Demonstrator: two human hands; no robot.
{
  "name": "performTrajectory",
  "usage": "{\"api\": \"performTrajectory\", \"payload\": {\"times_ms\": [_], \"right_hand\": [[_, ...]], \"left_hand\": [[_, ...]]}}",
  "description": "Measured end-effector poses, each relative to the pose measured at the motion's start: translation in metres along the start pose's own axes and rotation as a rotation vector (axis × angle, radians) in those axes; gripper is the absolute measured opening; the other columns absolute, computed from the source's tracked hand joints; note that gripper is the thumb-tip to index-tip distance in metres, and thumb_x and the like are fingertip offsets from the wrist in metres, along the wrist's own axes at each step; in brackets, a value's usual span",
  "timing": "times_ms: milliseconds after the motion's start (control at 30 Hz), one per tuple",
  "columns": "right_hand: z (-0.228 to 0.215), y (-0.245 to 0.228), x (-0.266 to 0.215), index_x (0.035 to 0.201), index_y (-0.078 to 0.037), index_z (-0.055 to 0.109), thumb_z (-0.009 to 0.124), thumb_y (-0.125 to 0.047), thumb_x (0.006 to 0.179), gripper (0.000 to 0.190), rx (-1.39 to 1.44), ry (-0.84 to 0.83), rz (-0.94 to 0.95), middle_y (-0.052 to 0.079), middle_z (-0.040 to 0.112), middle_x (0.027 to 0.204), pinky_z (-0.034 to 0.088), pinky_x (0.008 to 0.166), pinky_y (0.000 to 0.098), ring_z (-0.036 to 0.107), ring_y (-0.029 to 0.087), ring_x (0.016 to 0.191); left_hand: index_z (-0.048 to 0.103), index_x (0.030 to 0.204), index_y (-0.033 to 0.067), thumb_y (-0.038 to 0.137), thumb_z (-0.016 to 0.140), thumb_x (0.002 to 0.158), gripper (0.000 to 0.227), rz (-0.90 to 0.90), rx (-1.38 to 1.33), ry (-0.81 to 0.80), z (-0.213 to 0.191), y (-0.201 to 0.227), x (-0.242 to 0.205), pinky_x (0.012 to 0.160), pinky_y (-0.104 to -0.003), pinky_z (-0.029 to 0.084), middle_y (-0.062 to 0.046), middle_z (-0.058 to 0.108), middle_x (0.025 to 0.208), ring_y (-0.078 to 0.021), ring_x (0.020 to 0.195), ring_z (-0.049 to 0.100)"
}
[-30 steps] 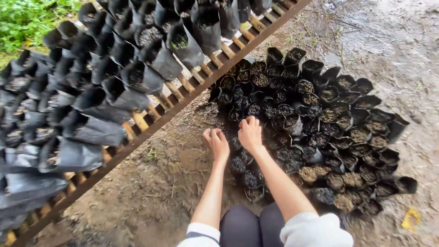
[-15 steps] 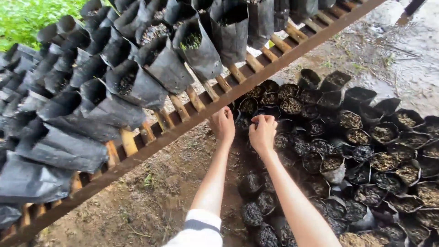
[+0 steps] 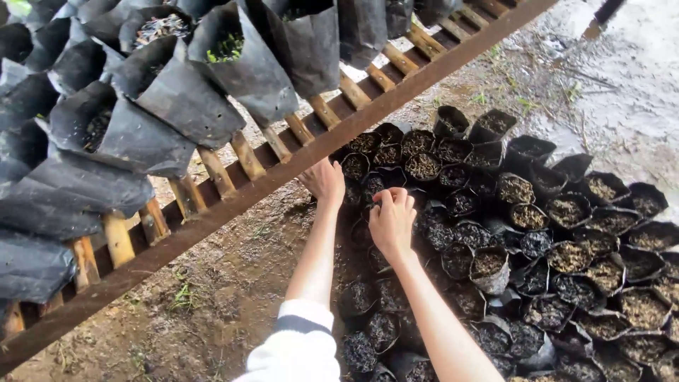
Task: Picking up soil-filled polybags from the ground and arranging them neatly on a bamboo rack.
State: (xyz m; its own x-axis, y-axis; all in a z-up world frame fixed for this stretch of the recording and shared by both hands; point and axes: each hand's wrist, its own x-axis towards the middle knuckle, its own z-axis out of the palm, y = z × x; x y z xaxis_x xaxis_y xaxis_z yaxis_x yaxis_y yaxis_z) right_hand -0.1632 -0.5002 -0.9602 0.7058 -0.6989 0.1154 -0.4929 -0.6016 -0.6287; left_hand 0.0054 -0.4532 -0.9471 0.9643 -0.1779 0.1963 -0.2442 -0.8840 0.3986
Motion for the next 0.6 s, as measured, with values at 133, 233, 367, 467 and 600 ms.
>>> {"api": "performTrajectory", "payload": {"times_ms": [133, 233, 367, 467, 600], "right_hand": [[-0.013, 0.004, -0.008, 0.1, -0.018, 0.062, 0.063, -0.012, 0.087, 0.015, -0.033, -0.032, -0.031, 0.003, 0.047, 0.117, 0.046, 0.09, 0.0419, 0.049, 0.029, 0.114], [-0.023, 0.005, -0.011, 0.1, -0.02, 0.065, 0.062, -0.011, 0.089, 0.015, -0.043, -0.091, 0.005, 0.002, 0.049, 0.119, 0.045, 0.093, 0.0396, 0.049, 0.027, 0.117], [-0.028, 0.01, -0.014, 0.102, -0.02, 0.066, 0.062, -0.011, 0.091, 0.015, -0.059, -0.09, -0.008, 0.003, 0.05, 0.119, 0.046, 0.093, 0.0396, 0.05, 0.027, 0.117], [-0.034, 0.01, -0.015, 0.102, -0.019, 0.066, 0.061, -0.009, 0.091, 0.016, -0.046, -0.107, -0.03, 0.004, 0.051, 0.118, 0.046, 0.093, 0.0404, 0.051, 0.028, 0.117], [-0.044, 0.012, -0.024, 0.1, -0.019, 0.065, 0.057, -0.008, 0.092, 0.015, -0.032, -0.091, -0.073, 0.003, 0.051, 0.118, 0.045, 0.094, 0.041, 0.051, 0.028, 0.117]], "left_hand": [[0.077, 0.108, 0.0219, 0.026, 0.071, 0.091, 0.019, -0.033, 0.035, -0.025, 0.037, -0.009, 0.02, 0.098, -0.051, 0.041, -0.009, 0.073, 0.114, -0.0333, 0.118, 0.061], [0.079, 0.105, 0.019, 0.023, 0.069, 0.095, 0.015, -0.101, -0.014, -0.057, -0.02, 0.014, 0.008, 0.095, -0.051, 0.04, -0.01, 0.074, 0.111, -0.0357, 0.115, 0.064], [0.077, 0.11, 0.0174, 0.025, 0.069, 0.095, 0.018, -0.113, -0.079, -0.06, 0.005, 0.011, 0.016, 0.099, -0.053, 0.038, -0.013, 0.072, 0.118, -0.0391, 0.121, 0.062], [0.073, 0.121, 0.0134, 0.029, 0.068, 0.099, 0.028, -0.155, -0.188, -0.011, 0.03, 0.006, 0.025, 0.1, -0.055, 0.033, -0.015, 0.068, 0.127, -0.0409, 0.127, 0.055], [0.069, 0.126, 0.0133, 0.032, 0.067, 0.099, 0.032, -0.108, -0.288, -0.02, 0.042, 0.0, 0.013, 0.103, -0.057, 0.029, -0.015, 0.064, 0.133, -0.0392, 0.13, 0.052]]}}
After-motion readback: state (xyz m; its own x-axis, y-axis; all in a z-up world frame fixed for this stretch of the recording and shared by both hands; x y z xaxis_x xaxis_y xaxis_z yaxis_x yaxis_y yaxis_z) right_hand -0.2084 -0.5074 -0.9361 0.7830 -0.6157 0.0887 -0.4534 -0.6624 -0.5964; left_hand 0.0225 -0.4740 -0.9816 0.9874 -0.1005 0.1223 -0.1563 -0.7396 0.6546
